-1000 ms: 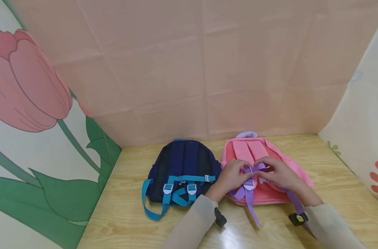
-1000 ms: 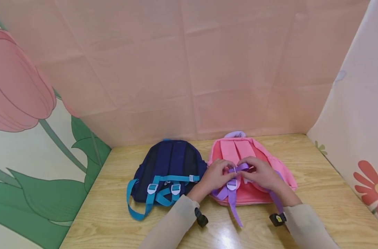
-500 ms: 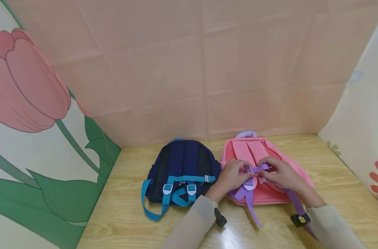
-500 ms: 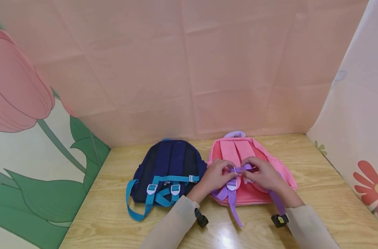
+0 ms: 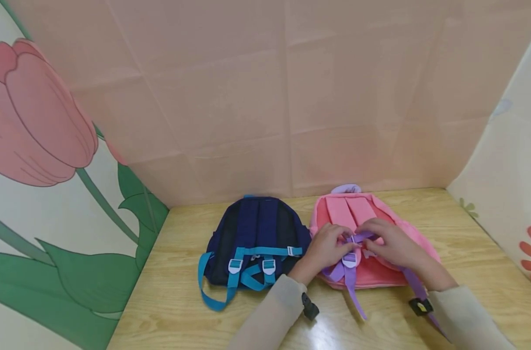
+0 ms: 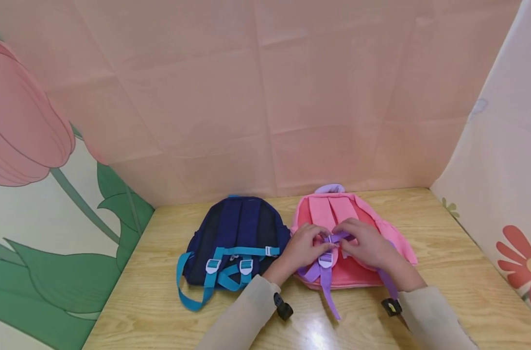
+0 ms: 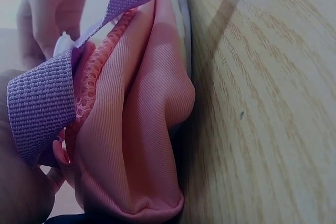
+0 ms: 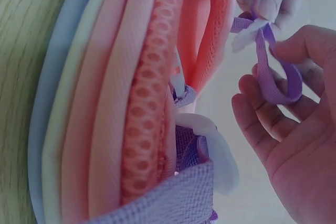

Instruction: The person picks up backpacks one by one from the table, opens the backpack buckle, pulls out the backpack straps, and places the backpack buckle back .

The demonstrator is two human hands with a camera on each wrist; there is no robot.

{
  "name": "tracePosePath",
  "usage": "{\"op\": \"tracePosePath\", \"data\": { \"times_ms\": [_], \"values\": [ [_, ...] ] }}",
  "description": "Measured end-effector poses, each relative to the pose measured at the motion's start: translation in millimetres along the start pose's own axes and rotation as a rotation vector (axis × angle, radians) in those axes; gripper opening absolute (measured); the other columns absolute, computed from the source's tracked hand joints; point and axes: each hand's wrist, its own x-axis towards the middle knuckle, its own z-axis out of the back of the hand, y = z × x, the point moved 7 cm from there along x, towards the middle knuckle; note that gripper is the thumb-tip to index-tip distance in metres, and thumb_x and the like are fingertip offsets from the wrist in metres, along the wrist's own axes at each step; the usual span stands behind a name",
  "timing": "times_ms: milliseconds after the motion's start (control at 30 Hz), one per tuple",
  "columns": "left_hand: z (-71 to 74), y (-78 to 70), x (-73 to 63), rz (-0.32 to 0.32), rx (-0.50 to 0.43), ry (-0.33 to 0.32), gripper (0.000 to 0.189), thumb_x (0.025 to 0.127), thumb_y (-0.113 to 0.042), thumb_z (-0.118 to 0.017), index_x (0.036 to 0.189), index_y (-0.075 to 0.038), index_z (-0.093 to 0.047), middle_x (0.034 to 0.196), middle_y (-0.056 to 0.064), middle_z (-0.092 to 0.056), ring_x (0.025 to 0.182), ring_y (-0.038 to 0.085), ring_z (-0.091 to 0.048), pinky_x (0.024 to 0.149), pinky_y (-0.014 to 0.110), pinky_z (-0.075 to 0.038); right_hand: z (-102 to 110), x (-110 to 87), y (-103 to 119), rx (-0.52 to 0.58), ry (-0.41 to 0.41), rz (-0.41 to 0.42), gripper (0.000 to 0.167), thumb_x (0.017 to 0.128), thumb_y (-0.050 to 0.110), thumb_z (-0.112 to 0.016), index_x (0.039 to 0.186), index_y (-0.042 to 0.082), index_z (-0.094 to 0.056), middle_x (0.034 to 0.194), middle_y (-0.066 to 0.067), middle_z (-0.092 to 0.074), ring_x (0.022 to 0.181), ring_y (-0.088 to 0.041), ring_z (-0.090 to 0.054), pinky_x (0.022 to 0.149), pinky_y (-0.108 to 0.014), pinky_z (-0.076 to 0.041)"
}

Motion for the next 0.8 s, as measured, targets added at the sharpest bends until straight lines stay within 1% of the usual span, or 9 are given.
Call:
{"op": "tracePosePath", "data": {
  "times_ms": [133,233,367,500,800],
  "values": [
    [0.6,-0.7,-0.5,0.008,-0.003,0.005,0.030,0.093,-0.044,-0.073,0.119,-0.029,-0.071,0.097,-0.018,-0.060,0.091,-0.001,-0.048,0.075,0.012,-0.040,-5,-0.5,0,-0.036,0.048,-0.051,0.030,0.087,0.002,-0.072,0.116,0.009,-0.069,0.109,0.000,-0.068,0.097,-0.018,-0.066,0.083,-0.044,-0.057],
    [1.0,-1.0,-0.4,0.001,0.002,0.000,0.029,0.093,-0.043,-0.073,0.118,-0.029,-0.071,0.097,-0.017,-0.061,0.091,-0.001,-0.047,0.075,0.012,-0.039,-7,-1.5,-2,-0.038,0.055,-0.056,0.027,0.090,0.005,-0.072,0.116,0.008,-0.068,0.109,-0.002,-0.069,0.096,-0.019,-0.068,0.082,-0.043,-0.057],
    [1.8,-1.9,0.0,-0.021,0.012,-0.012,0.027,0.093,-0.042,-0.073,0.117,-0.029,-0.071,0.099,-0.018,-0.062,0.093,-0.002,-0.047,0.076,0.012,-0.039,-7,-2.4,-4,-0.032,0.041,-0.040,0.025,0.091,0.007,-0.074,0.115,0.009,-0.068,0.107,-0.001,-0.070,0.095,-0.017,-0.069,0.080,-0.040,-0.058],
    [2.4,-2.5,0.0,-0.034,0.015,-0.014,0.026,0.094,-0.041,-0.072,0.117,-0.030,-0.070,0.100,-0.018,-0.062,0.094,-0.002,-0.047,0.077,0.012,-0.039,-7,-3.5,-7,-0.027,0.014,-0.028,0.024,0.089,0.006,-0.075,0.112,0.011,-0.068,0.104,0.002,-0.070,0.092,-0.011,-0.067,0.077,-0.037,-0.058],
    [2.6,-2.9,0.5,-0.046,0.012,-0.007,0.023,0.094,-0.042,-0.072,0.114,-0.031,-0.070,0.099,-0.019,-0.062,0.093,-0.001,-0.047,0.077,0.012,-0.038,-7,-5.6,-9,0.008,-0.021,-0.018,0.022,0.088,0.005,-0.076,0.107,0.013,-0.068,0.100,0.006,-0.070,0.089,-0.005,-0.065,0.075,-0.033,-0.057]
  ]
}}
